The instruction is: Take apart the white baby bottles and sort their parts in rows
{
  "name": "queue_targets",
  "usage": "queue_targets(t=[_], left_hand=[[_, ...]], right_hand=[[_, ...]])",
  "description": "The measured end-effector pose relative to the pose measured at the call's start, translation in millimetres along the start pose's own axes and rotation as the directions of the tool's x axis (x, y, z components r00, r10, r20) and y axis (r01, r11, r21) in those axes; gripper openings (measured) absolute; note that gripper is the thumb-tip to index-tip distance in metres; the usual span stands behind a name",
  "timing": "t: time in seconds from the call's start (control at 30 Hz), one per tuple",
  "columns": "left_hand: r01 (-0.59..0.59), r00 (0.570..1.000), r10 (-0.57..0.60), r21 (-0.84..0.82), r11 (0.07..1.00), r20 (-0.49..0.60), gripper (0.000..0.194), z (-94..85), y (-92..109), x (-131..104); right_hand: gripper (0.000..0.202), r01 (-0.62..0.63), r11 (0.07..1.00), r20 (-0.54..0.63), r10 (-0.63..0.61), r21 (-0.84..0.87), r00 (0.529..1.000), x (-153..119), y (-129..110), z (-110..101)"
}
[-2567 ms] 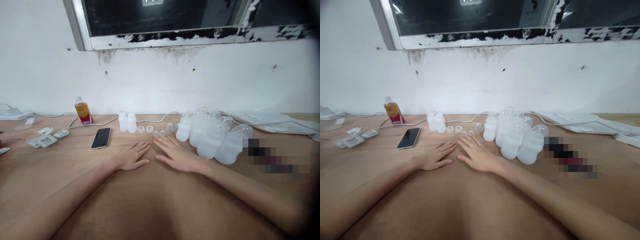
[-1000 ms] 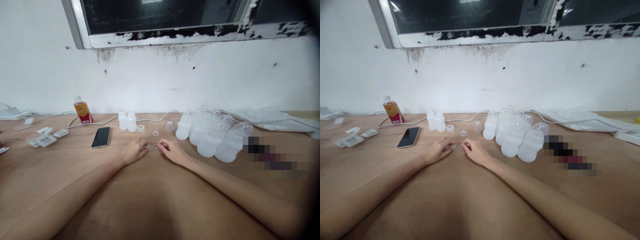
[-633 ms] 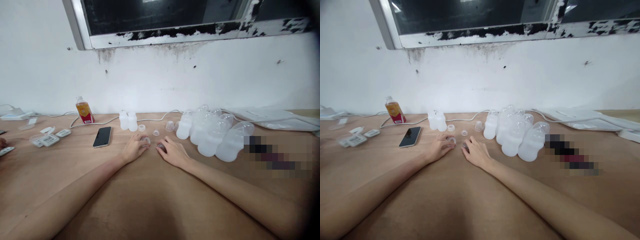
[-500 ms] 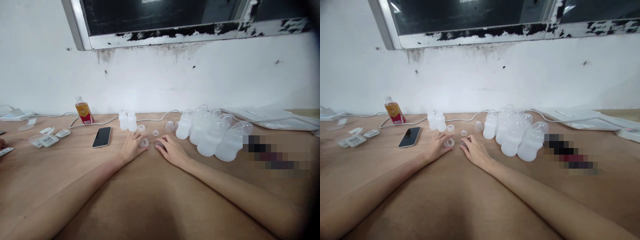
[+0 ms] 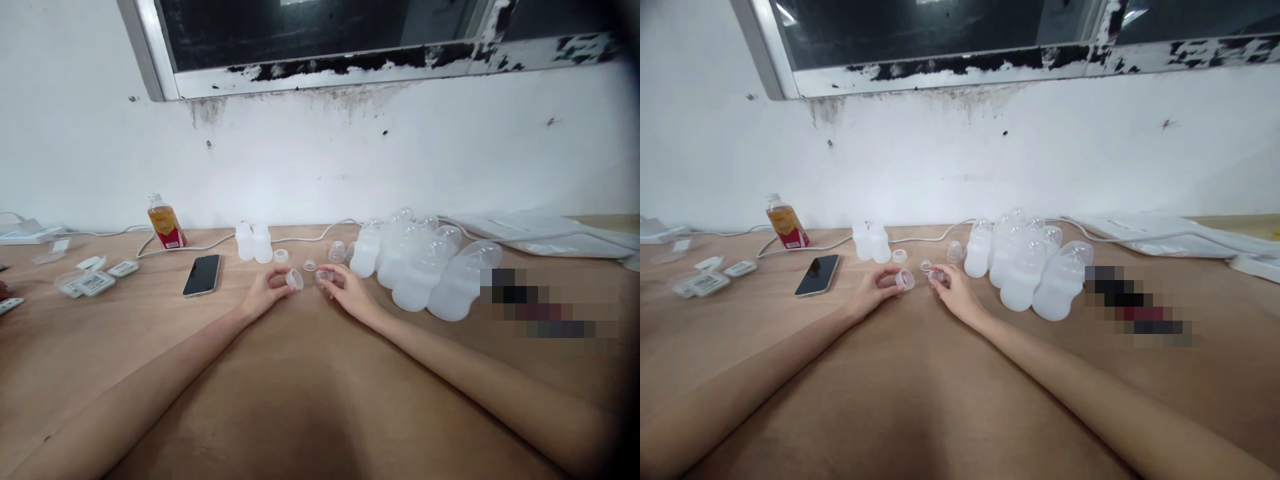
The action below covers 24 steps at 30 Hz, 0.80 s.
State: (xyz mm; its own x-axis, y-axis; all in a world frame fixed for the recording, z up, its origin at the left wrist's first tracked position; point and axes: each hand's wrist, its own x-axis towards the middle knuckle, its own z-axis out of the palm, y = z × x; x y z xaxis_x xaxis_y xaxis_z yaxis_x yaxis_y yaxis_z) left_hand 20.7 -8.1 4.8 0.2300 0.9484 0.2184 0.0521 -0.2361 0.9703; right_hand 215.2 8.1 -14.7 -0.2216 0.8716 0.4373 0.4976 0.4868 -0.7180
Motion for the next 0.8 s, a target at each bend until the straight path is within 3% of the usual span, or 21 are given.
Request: queue_targets(t=[0.1,0.27,0.43,0.53,0.67,0.8], left_hand=[[0.043,0.999,-0.042,-0.037,0.998,0.018,0.042,1.2,-2,-2],[0.08,0.996,-0.077,-0.063,0.995,0.047,0.043,0.7,-1,-3],[-0.039,0.994,0.051,-0.11,0.993,0.101,0.036,1.6,-6,-3],[-0.087,0.987,0.09,-0.029,0.996,0.133,0.034,2.2,-8,-4],[-0.142,0.987,0.128,0.151,0.978,0.099,0.034,2.8,-8,-4],[-0.16,0.984,0.142,0.188,0.969,0.106,0.034,3.5,-7,-5]], right_hand=[[0.028,-0.003,1.0,-0.007,0.003,-0.001,1.0,-1,-2,-1],[0.027,0.113,0.99,-0.014,-0.115,-0.083,0.993,-6,-14,-5],[0.03,0.317,0.916,0.072,-0.308,-0.245,0.949,-13,-29,-3],[0.03,0.386,0.881,0.154,-0.356,-0.274,0.922,-12,-33,0],[0.032,0.329,0.914,0.135,-0.304,-0.236,0.943,-9,-30,3],[0.028,0.294,0.936,0.082,-0.283,-0.194,0.955,-10,-30,4]])
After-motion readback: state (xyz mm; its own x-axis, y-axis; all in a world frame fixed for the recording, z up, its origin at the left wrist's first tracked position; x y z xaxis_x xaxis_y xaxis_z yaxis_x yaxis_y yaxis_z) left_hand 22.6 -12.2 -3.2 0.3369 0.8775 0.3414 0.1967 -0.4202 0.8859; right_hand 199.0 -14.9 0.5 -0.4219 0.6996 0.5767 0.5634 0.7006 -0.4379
